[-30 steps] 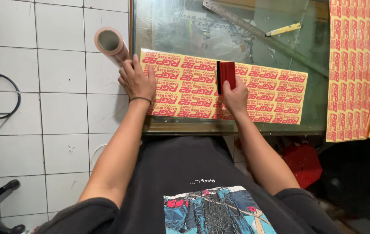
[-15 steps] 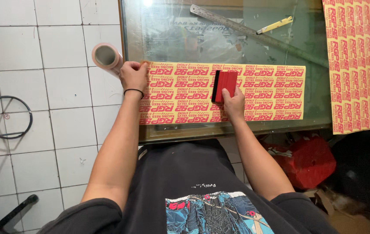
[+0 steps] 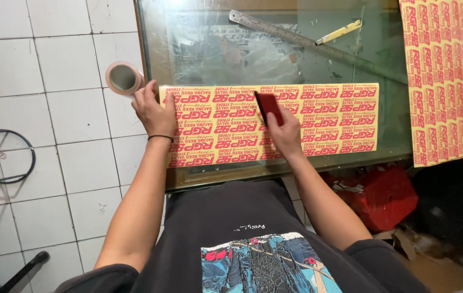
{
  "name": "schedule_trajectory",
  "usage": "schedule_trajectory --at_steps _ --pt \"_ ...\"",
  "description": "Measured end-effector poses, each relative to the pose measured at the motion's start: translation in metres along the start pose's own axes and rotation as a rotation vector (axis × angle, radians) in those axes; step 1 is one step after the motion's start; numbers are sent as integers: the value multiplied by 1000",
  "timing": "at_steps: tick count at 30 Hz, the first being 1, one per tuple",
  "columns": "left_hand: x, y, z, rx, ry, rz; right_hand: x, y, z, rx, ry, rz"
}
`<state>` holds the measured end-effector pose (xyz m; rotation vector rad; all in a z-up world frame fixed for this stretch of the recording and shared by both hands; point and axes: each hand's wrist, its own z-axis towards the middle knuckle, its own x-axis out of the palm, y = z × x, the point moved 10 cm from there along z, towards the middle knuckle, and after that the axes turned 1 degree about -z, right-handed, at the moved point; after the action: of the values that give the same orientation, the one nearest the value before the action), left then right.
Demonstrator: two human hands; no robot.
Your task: The person cuts a sheet of red and yellow stickers on a glass table using a utility knife and a metal ruler. They smooth the sticker sheet with a red squeegee, measure and cut the sheet into strips, and then peel off the backing paper from the cut sections.
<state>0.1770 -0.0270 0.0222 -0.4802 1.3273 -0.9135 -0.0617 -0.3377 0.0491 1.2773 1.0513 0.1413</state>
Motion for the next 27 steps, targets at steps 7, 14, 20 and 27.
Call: schedule_trajectory --at_steps 7,14,20,27 --pt "5 -44 -38 237 -5 436 119 73 -57 -993 71 -617" --pt "1 -52 -37 289 -96 424 144 87 11 -970 -69 -727" --pt "-2 -11 -33 221 27 99 54 61 18 -528 118 -156" --pt "-42 44 -111 -109 248 -80 -132 -124 -4 328 -35 -253"
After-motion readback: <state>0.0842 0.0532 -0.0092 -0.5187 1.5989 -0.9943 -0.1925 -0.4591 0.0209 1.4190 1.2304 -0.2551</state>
